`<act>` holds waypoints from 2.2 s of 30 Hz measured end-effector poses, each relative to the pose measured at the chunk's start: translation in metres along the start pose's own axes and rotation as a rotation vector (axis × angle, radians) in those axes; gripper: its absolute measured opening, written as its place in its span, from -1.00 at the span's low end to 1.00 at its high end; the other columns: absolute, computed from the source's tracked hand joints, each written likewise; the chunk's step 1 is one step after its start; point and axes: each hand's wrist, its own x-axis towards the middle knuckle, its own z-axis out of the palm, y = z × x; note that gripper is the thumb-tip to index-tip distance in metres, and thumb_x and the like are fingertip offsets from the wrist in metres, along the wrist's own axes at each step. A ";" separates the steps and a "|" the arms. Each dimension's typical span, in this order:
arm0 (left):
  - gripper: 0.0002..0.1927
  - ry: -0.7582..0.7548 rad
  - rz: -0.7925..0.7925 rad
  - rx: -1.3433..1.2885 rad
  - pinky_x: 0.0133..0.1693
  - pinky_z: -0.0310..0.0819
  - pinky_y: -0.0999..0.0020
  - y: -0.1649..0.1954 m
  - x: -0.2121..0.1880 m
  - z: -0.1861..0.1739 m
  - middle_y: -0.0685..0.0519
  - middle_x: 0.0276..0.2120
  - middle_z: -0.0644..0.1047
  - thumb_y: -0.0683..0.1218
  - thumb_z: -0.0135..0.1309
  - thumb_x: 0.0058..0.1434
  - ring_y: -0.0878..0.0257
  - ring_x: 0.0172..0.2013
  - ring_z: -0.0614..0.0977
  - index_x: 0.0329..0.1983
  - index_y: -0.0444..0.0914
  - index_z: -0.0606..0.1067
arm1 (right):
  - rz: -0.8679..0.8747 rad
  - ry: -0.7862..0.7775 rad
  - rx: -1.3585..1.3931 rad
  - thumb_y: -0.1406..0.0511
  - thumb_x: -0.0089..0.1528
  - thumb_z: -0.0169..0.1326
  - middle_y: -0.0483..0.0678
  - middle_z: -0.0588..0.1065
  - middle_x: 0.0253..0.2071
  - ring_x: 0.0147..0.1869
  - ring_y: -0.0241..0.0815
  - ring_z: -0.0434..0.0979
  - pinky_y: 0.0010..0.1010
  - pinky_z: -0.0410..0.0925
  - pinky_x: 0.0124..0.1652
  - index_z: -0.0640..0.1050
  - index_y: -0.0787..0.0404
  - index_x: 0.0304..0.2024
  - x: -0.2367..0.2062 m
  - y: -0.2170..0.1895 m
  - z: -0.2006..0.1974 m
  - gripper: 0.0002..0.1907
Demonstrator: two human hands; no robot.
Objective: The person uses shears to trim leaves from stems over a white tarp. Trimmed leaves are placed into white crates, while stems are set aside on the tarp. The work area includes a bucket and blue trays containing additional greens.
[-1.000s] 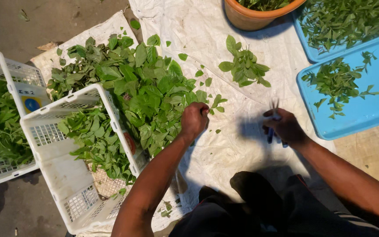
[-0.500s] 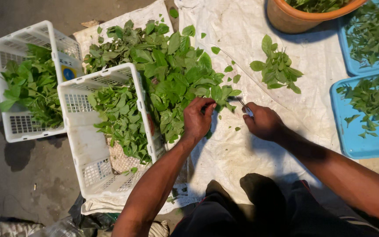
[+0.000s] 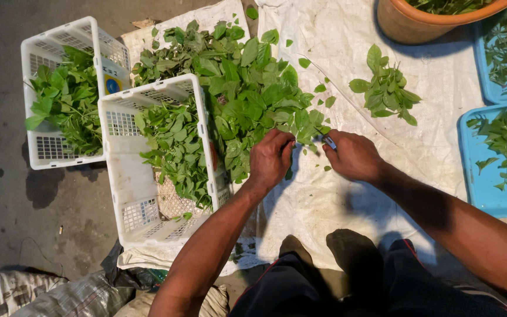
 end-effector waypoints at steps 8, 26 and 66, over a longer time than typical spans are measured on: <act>-0.88 -0.001 -0.177 -0.357 -0.27 0.58 0.36 -0.030 -0.006 0.017 0.01 -0.28 0.64 -0.23 0.23 0.25 0.24 -0.33 0.68 -0.15 -0.25 0.65 | 0.109 0.024 0.093 0.13 0.31 0.10 0.18 0.58 -0.41 -0.32 0.12 0.59 -0.08 0.41 -0.24 0.55 0.27 -0.16 -0.005 0.007 -0.004 -0.69; -0.81 -0.061 -0.669 -0.986 -0.33 0.49 0.49 -0.058 -0.009 0.045 0.15 -0.34 0.63 -0.14 0.19 0.29 0.39 -0.33 0.64 -0.05 -0.27 0.62 | 0.249 -0.247 0.423 0.21 0.25 0.07 0.01 0.50 -0.65 -0.64 -0.16 0.47 -0.28 0.29 -0.55 0.56 0.22 -0.17 -0.005 -0.054 -0.027 -0.78; -0.81 -0.331 -0.438 -0.631 -0.15 0.57 0.47 -0.075 -0.028 0.038 0.09 -0.24 0.67 -0.23 0.24 0.23 0.40 -0.25 0.63 -0.08 -0.26 0.64 | -0.062 -0.310 -0.182 0.20 0.25 0.10 0.06 0.59 -0.47 -0.43 0.00 0.60 -0.07 0.42 -0.28 0.61 0.11 -0.15 0.026 -0.003 -0.035 -0.81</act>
